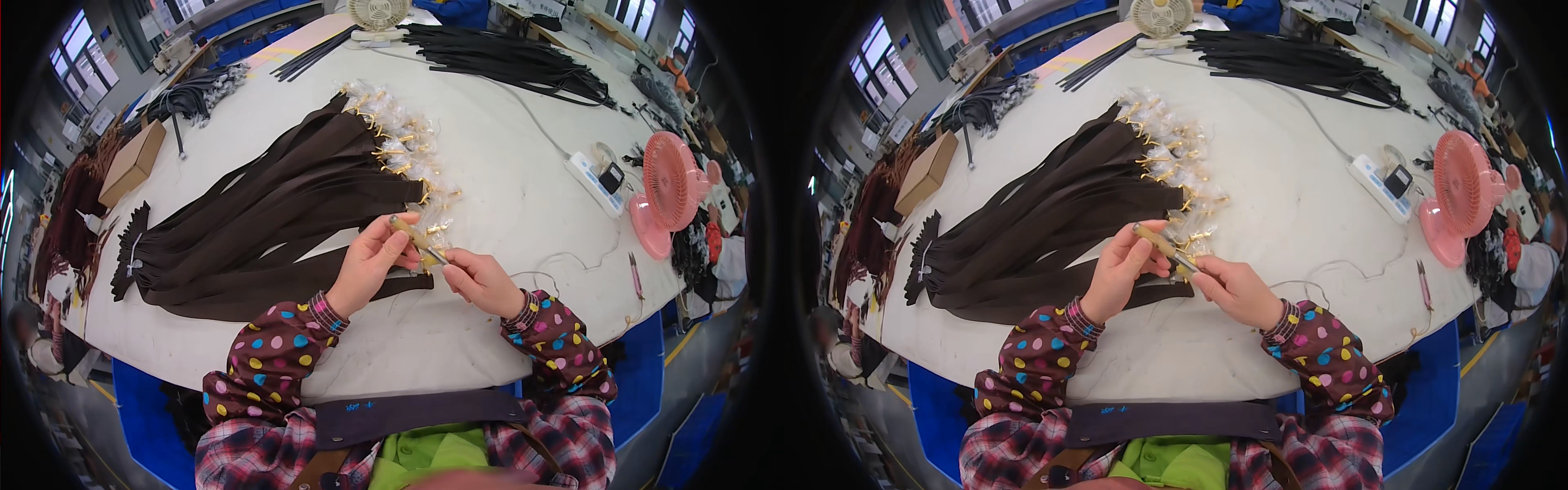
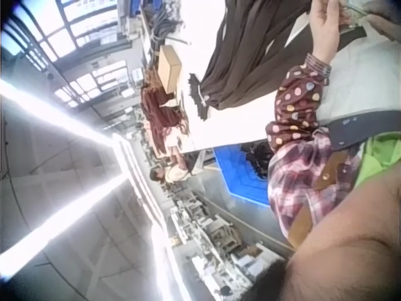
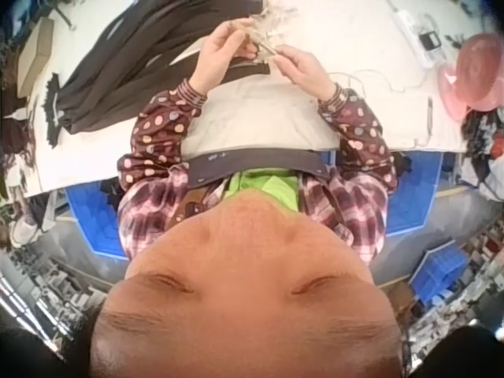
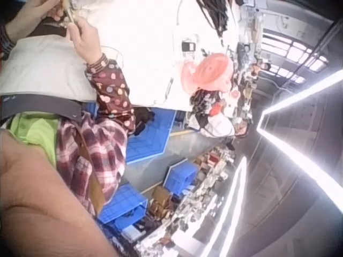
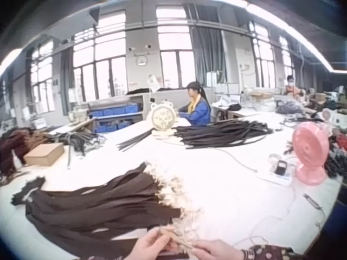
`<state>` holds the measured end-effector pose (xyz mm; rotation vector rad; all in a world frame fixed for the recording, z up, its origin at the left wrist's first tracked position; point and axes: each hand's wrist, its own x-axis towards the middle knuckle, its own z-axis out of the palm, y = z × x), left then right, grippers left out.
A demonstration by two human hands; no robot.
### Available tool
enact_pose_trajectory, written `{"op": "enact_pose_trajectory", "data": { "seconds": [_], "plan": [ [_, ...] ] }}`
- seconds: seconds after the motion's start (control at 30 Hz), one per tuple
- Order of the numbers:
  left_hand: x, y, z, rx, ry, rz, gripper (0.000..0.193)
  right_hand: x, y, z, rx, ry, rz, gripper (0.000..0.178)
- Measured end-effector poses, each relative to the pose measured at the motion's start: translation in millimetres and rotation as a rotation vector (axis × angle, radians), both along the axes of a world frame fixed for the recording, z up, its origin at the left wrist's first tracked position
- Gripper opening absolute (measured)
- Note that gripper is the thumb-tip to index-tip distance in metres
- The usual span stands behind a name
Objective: Assembling brown nylon or leather straps by attaching gold-colored metal swivel hooks using a specialized manual tool.
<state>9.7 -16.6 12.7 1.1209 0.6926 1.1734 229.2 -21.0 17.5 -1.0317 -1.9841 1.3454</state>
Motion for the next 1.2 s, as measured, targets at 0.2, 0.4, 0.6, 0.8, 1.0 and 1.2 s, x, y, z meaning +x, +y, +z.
{"op": "enact_pose_trajectory", "data": {
  "seconds": [0.2,0.4,0.6,0.8,1.0,1.2],
  "plan": [
    [7,-6,-15,0.044,0.11,0.015,0.028,-1,-7,-4,0.506,-0.31,-0.185,0.017],
    [14,-11,-22,0.012,0.042,0.058,0.026,-4,-12,-7,0.536,-0.343,-0.175,0.015],
    [18,-13,-17,-0.024,0.084,0.079,0.025,-8,-15,-9,0.507,-0.329,-0.164,0.013],
    [24,-19,-21,-0.036,0.105,0.047,0.025,-13,-17,-11,0.577,-0.291,-0.192,0.014],
    [24,-19,-23,-0.036,0.075,0.018,0.027,-16,-15,-15,0.579,-0.281,-0.211,0.015],
    [23,-18,-23,-0.043,0.082,0.024,0.027,-18,-14,-12,0.536,-0.26,-0.206,0.016]
  ]
}}
